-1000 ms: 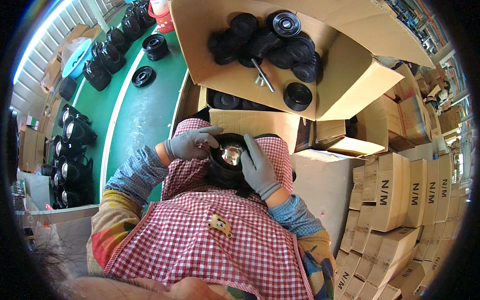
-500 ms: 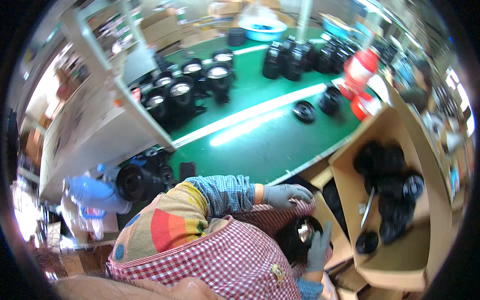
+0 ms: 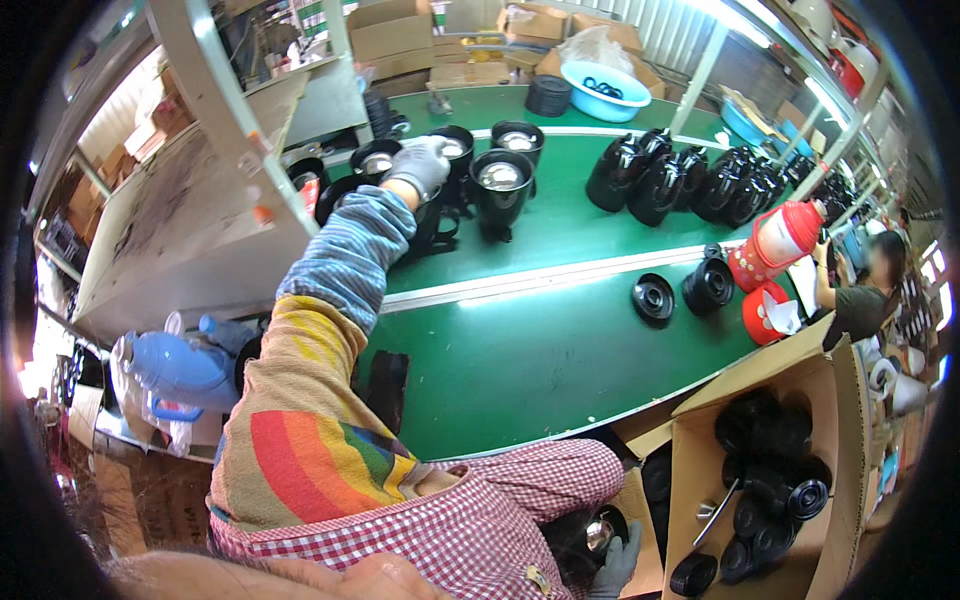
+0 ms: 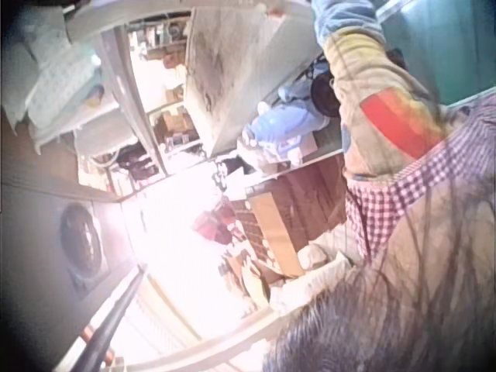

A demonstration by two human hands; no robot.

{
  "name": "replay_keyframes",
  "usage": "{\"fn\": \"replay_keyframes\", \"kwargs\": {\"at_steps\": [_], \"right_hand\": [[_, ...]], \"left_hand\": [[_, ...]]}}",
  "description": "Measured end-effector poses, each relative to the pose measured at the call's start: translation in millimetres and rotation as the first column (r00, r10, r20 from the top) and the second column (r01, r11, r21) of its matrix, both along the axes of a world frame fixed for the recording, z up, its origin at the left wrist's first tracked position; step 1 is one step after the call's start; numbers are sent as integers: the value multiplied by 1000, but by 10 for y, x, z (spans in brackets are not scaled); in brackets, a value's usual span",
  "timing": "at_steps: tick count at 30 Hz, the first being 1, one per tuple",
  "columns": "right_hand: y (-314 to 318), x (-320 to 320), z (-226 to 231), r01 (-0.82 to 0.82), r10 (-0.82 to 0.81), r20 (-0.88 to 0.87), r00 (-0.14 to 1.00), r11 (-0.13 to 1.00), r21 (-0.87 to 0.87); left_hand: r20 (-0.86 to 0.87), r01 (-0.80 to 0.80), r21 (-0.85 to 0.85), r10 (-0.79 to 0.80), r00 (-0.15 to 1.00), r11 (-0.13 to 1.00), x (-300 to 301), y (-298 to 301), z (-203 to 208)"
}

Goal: The person repeatedly picks up black kettle bodies and lids from a cardboard box, places the lids onto the bodies, and uses a metal tool to tighten or secure them. Completed units are placed on a green table. The process is repeated for multiple kettles.

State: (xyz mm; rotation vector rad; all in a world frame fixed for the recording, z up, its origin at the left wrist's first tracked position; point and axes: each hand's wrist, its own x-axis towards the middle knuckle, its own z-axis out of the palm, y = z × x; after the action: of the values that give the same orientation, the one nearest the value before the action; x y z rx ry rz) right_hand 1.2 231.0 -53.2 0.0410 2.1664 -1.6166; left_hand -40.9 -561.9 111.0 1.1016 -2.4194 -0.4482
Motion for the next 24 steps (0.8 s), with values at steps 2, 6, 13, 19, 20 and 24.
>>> {"fn": "replay_keyframes", "kwargs": {"at_steps": [2,6,13,19,20,24], "right_hand": [[40,34,-59,22,-22,10,1000,1000,-5],[-70,21,-13,65,-64,-32,997,997,52],[-251,-142,126,113,-114,3,993,985,132],[-449,-227,177,140,-148,31,988,971,195],[-487,-269,176,133,-142,31,989,971,199],[-589,-352,185,125,-132,21,991,970,211]], "left_hand": [[123,-32,51,26,992,998,-193,-165,41],[285,81,-61,-60,957,995,-663,-311,-105],[454,204,78,-217,864,976,-1358,-741,-271],[443,314,62,-308,842,947,-1645,-756,-415],[408,311,14,-290,866,950,-1635,-791,-442],[322,372,27,-360,876,928,-1658,-611,-404]]}}
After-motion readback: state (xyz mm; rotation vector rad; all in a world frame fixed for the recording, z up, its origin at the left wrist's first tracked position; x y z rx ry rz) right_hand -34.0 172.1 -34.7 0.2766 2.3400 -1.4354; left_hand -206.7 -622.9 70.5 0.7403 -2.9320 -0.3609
